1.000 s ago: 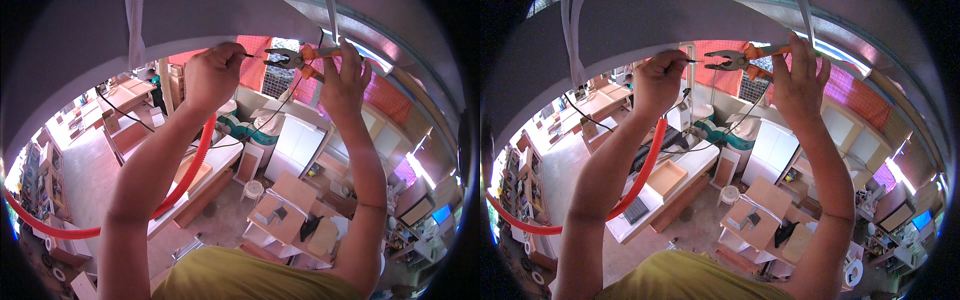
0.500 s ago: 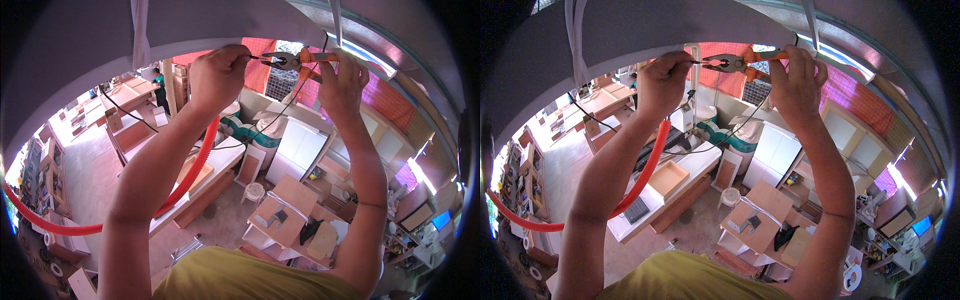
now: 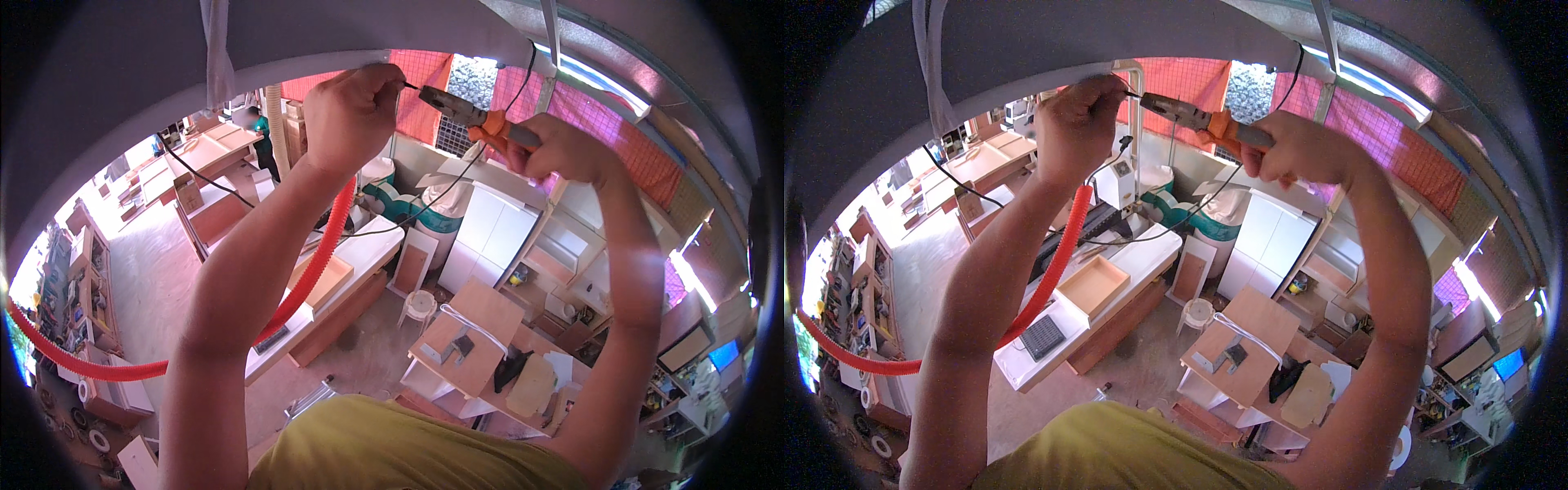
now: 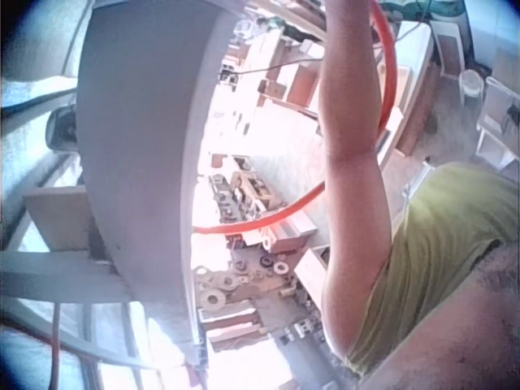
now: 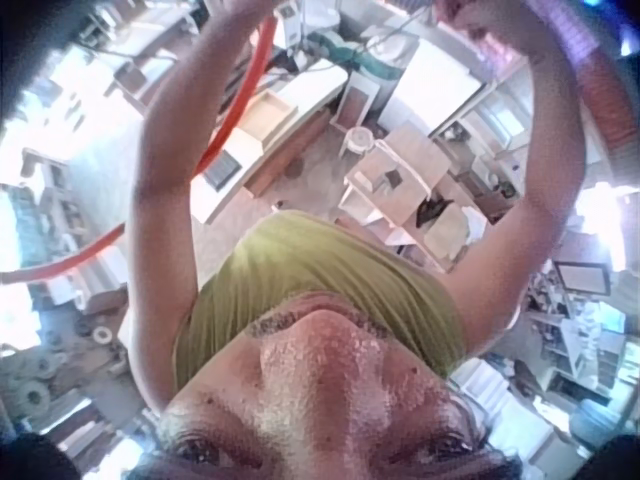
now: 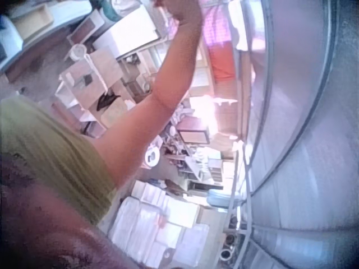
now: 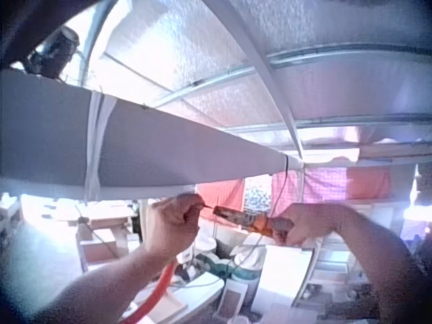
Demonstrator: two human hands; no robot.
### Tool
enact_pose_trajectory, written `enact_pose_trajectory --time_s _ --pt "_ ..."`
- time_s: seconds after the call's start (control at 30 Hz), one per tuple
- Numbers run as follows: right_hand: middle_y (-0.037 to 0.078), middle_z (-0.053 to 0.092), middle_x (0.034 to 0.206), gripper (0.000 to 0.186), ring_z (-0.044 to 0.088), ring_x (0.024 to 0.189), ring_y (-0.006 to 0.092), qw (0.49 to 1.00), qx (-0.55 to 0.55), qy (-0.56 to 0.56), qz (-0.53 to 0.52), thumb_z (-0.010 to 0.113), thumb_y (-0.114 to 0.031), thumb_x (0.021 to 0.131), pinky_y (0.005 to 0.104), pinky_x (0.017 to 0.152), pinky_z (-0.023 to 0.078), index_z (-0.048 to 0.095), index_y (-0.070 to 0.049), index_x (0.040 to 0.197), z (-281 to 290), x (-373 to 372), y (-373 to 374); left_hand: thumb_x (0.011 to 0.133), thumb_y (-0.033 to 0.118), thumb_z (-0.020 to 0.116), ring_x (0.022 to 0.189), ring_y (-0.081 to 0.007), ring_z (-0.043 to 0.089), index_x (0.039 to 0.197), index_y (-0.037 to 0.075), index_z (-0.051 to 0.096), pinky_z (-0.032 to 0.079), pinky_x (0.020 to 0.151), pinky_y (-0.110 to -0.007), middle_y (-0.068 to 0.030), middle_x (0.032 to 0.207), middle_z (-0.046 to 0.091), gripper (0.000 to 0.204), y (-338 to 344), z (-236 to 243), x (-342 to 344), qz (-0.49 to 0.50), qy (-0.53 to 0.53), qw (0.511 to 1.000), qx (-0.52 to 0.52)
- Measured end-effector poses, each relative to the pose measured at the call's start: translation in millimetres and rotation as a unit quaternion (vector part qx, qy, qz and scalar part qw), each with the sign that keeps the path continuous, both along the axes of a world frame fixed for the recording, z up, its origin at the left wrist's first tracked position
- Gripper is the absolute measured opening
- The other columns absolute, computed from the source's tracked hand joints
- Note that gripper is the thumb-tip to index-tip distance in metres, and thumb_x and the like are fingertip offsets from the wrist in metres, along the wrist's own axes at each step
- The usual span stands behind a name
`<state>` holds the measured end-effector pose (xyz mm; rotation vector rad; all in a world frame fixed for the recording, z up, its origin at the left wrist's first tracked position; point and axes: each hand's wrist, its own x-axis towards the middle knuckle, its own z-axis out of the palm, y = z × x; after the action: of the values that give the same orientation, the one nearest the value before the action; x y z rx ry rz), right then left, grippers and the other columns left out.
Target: The person strips the insulation from a black wire using pliers, then secures the wire to a ceiling-mounted fixture and wraps the connection with black electrical tape.
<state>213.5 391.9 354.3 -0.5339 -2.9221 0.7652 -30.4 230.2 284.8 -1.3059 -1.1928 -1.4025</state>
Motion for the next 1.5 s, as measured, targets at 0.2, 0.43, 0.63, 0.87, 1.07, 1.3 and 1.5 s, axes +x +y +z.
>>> enact_pose_trajectory --time_s 0.2,0.43,0.63,0.87,1.07,1.3,1.5 --pt "0.015 0.069 0.099 0.024 0.069 0.091 0.0254 0.974 -0.209 -0.05 0.069 0.071 -0.017 0.073 0.0412 0.075 0.058 0.068 0.001 0.089 22.0 11.8 12.7 0.085 0.012 0.073 0.069 -0.026 0.072 0.089 0.013 0.077 0.056 0.062 -0.035 -0.0073 0.082 0.074 0.006 5.2 2.8 4.7 -0.019 -0.023 1.0 -0.009" --pt "0.017 0.062 0.124 0.03 0.06 0.117 0.0338 0.75 0.567 0.331 -0.078 0.071 -0.007 0.085 0.0455 0.101 0.046 0.064 -0.001 0.113 -48.2 18.3 10.8 0.09 0.007 0.073 0.063 -0.0076 0.064 0.096 0.007 0.077 0.05 0.057 -0.025 -0.0049 0.076 0.074 0.007 6.4 -1.7 4.5 -0.026 -0.025 0.999 -0.006" --pt "0.015 0.057 0.131 0.024 0.053 0.128 0.0336 0.626 0.673 0.363 -0.157 0.076 -0.009 0.082 0.0601 0.107 0.039 0.066 -0.006 0.103 -57.2 6.3 20.5 0.09 0.009 0.072 0.066 -0.0134 0.067 0.095 0.008 0.077 0.052 0.06 -0.028 -0.0057 0.079 0.075 0.007 4.4 -0.2 6.6 -0.038 -0.042 0.998 -0.017" --pt "0.017 0.048 0.134 0.027 0.048 0.132 0.0338 0.584 0.698 0.374 -0.179 0.078 -0.012 0.08 0.0705 0.11 0.033 0.066 -0.007 0.103 -57.5 -13.4 7.3 0.088 0.015 0.071 0.071 -0.025 0.073 0.091 0.013 0.077 0.056 0.064 -0.035 -0.0071 0.083 0.075 0.007 3.1 0.2 10.3 -0.033 -0.061 0.997 -0.018" --pt "0.017 0.049 0.133 0.028 0.047 0.132 0.0338 0.575 0.697 0.392 -0.17 0.077 -0.01 0.08 0.0666 0.111 0.034 0.065 -0.006 0.105 -61.2 -21.1 3.8 0.091 0.012 0.071 0.066 -0.0146 0.068 0.096 0.008 0.077 0.052 0.06 -0.03 -0.0071 0.08 0.075 0.008 5.1 -0.7 6.9 -0.027 -0.04 0.999 -0.01" --pt "0.017 0.053 0.127 0.023 0.053 0.122 0.0338 0.56 0.707 0.407 -0.144 0.074 -0.011 0.083 0.0598 0.106 0.039 0.065 -0.005 0.103 -62.4 -24.4 10.8 0.092 0.009 0.072 0.065 -0.0083 0.065 0.098 0.006 0.076 0.051 0.059 -0.026 -0.0063 0.077 0.074 0.008 3.5 -0.8 11.2 -0.014 -0.045 0.999 -0.021" --pt "0.015 0.056 0.123 0.021 0.055 0.116 0.0312 0.566 0.703 0.404 -0.148 0.073 -0.009 0.081 0.0557 0.096 0.042 0.066 -0.007 0.1 -62.7 -24.6 11.6 0.092 0.009 0.071 0.064 -0.0072 0.064 0.098 0.006 0.076 0.05 0.058 -0.026 -0.0058 0.076 0.074 0.008 5.4 -1.0 11.0 -0.023 -0.055 0.998 -0.017"
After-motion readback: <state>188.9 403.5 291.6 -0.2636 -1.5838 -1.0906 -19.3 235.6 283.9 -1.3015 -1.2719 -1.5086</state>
